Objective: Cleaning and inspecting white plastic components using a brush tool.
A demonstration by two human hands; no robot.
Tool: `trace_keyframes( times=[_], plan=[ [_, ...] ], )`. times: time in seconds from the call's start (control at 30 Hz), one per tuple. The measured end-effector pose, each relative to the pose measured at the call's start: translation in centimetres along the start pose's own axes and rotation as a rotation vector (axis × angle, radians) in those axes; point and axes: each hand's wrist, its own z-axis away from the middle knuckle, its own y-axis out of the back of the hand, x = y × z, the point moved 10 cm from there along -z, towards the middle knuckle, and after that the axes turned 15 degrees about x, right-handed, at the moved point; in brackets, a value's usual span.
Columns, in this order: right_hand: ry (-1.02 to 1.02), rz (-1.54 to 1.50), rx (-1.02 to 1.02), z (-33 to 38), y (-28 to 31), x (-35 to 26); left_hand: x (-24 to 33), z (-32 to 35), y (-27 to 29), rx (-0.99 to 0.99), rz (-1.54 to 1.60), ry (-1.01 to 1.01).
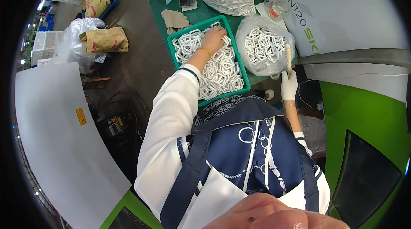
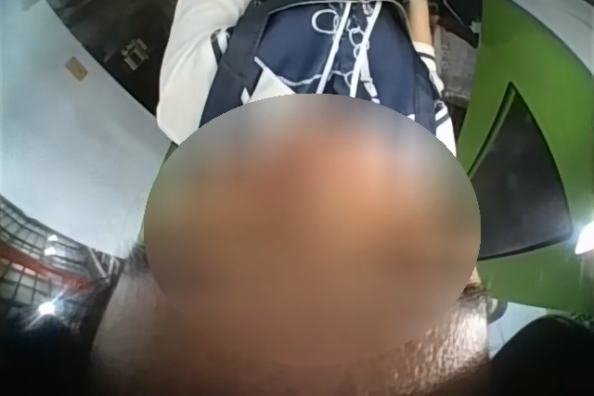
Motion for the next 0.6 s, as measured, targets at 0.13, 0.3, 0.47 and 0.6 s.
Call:
trace_keyframes(
  times=[0.13, 0.3, 0.47, 0.6],
  plan=[
    [0.028, -0.009, -0.085, 1.3, -0.5, -3.2, -1.1, 0.8, 3.9, 0.257, 0.131, -0.002],
    [0.232, -0.111, -0.222, 4.3, -2.6, -10.0, 0.3, 1.7, 5.0, 0.177, 0.48, 0.52],
    [0.388, -0.198, -0.412, 8.7, -5.1, -17.9, 7.6, 2.3, 5.3, 0.188, 0.649, 0.572],
    [0.328, -0.198, -0.348, 7.2, -4.8, -17.3, 10.5, 1.8, 7.3, 0.334, 0.963, 0.629]
  ],
)
